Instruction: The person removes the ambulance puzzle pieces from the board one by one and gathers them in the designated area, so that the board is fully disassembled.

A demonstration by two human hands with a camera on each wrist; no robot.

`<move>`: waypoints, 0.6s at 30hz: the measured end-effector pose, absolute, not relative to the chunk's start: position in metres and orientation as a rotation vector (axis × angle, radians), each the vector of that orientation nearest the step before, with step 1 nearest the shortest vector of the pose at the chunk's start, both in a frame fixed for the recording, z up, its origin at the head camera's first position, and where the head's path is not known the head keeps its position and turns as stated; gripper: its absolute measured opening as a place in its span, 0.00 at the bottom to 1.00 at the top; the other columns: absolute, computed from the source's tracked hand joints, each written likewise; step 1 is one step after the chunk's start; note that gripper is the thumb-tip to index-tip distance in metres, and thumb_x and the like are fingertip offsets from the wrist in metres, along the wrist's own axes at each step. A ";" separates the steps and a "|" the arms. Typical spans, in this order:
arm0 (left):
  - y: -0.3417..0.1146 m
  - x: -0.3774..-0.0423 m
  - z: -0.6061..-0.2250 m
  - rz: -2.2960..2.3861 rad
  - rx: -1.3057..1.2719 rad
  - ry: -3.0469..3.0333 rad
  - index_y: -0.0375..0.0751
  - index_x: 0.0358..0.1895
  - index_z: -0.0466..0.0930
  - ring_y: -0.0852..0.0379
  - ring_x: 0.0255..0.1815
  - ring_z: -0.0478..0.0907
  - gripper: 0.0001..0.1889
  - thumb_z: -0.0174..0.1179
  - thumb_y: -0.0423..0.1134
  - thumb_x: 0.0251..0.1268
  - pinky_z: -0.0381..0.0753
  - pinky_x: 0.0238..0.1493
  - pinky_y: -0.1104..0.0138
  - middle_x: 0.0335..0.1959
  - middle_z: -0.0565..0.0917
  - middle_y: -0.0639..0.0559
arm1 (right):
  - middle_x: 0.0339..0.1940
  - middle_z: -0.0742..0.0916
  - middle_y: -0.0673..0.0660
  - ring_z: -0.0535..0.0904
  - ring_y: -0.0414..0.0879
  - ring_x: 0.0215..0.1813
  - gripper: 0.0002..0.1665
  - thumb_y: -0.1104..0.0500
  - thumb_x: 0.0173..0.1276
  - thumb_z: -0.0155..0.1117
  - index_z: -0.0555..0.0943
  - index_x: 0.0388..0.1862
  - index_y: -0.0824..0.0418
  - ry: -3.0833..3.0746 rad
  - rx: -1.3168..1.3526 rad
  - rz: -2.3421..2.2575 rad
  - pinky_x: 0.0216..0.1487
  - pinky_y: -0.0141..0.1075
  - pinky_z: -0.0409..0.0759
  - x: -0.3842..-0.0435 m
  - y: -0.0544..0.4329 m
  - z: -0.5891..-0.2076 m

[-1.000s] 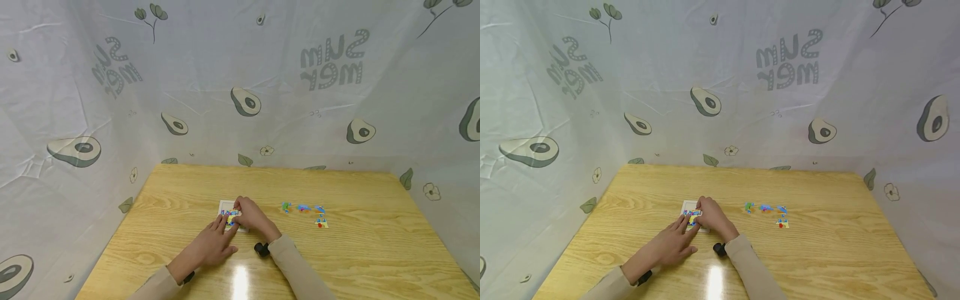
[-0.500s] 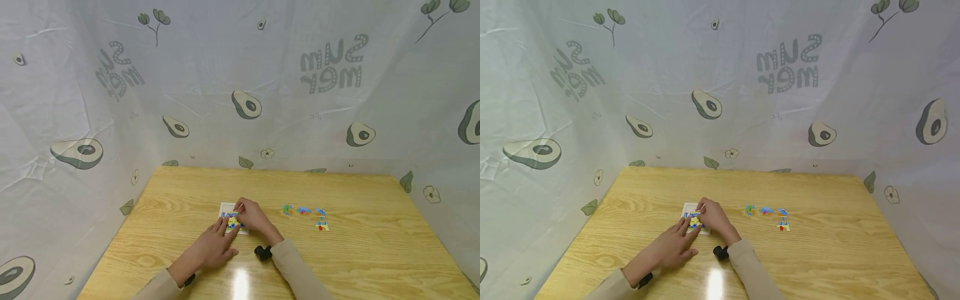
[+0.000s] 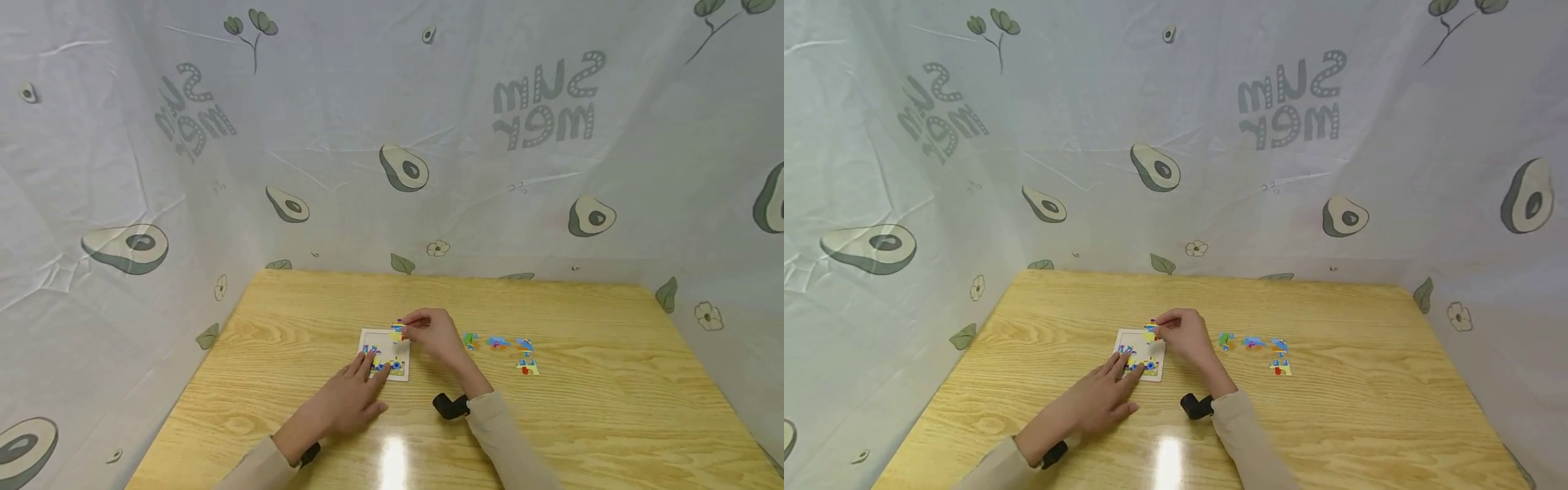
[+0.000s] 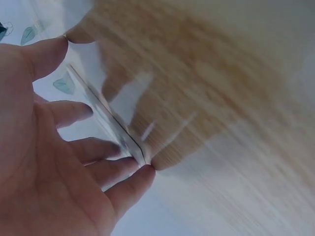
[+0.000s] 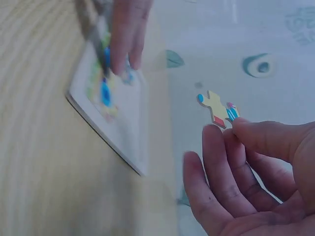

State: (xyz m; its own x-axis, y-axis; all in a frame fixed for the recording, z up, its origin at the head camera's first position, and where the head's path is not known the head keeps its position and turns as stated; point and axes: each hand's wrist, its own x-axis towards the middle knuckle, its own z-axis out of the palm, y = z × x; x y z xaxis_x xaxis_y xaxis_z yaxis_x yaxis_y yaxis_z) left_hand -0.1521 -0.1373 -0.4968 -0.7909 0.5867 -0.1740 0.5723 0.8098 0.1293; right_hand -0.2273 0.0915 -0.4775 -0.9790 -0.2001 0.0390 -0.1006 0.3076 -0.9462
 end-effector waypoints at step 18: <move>-0.158 -0.156 -0.498 0.124 1.061 2.751 0.36 0.84 0.56 0.44 0.88 0.55 0.39 0.46 0.60 0.84 0.63 0.85 0.51 0.86 0.58 0.41 | 0.45 0.93 0.65 0.92 0.54 0.43 0.15 0.58 0.72 0.73 0.90 0.52 0.65 2.509 -0.117 -1.724 0.43 0.45 0.92 -0.207 0.193 -0.458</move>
